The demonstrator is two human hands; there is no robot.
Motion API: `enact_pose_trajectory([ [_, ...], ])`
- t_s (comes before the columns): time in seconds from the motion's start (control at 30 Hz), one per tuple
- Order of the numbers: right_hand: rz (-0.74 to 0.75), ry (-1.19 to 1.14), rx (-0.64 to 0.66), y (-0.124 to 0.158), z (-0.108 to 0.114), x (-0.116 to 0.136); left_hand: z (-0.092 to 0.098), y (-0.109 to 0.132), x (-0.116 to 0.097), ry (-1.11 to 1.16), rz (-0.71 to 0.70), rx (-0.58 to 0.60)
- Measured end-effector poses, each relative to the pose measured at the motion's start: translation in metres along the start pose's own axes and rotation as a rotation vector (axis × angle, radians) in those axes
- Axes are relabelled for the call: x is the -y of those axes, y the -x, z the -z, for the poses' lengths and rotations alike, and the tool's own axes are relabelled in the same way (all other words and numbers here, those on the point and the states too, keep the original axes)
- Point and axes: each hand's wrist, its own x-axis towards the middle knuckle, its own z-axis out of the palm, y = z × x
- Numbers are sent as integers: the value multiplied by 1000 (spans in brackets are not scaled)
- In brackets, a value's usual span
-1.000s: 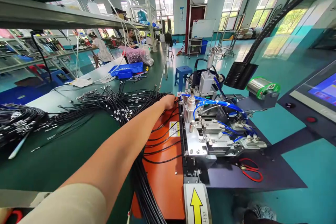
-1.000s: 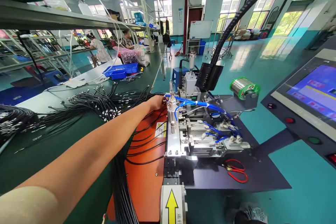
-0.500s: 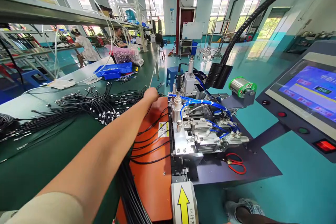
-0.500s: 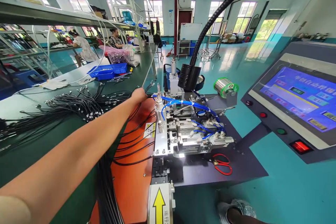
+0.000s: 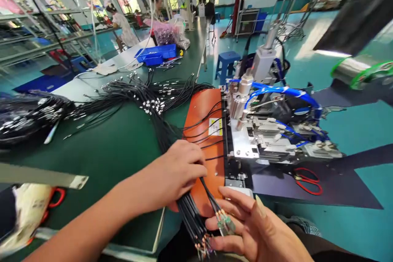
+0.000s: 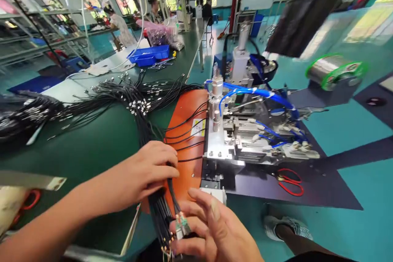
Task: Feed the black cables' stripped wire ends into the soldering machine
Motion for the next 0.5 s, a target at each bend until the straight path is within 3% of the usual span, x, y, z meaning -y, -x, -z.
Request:
enact_pose_trajectory([
  [0.1,-85,23,74,-3,-13,4,-22,15,-13,-7,65,-68],
  [0.2,-110,25,98,-1,-12,5,-31,32,-24,249,300,-271],
  [0.27,-124,6,104,1,-9,6,-35,39,-33,629,536,-361],
  [0.33,-131,-7,132,2,-7,6,-39,38,-44,1123,686,-324],
  [0.43,-148,14,177,5,-8,4,-50,23,-59,1794,675,-149],
  [0.5,-166,66,182,8,-10,2,-59,11,-66,2053,708,-131],
])
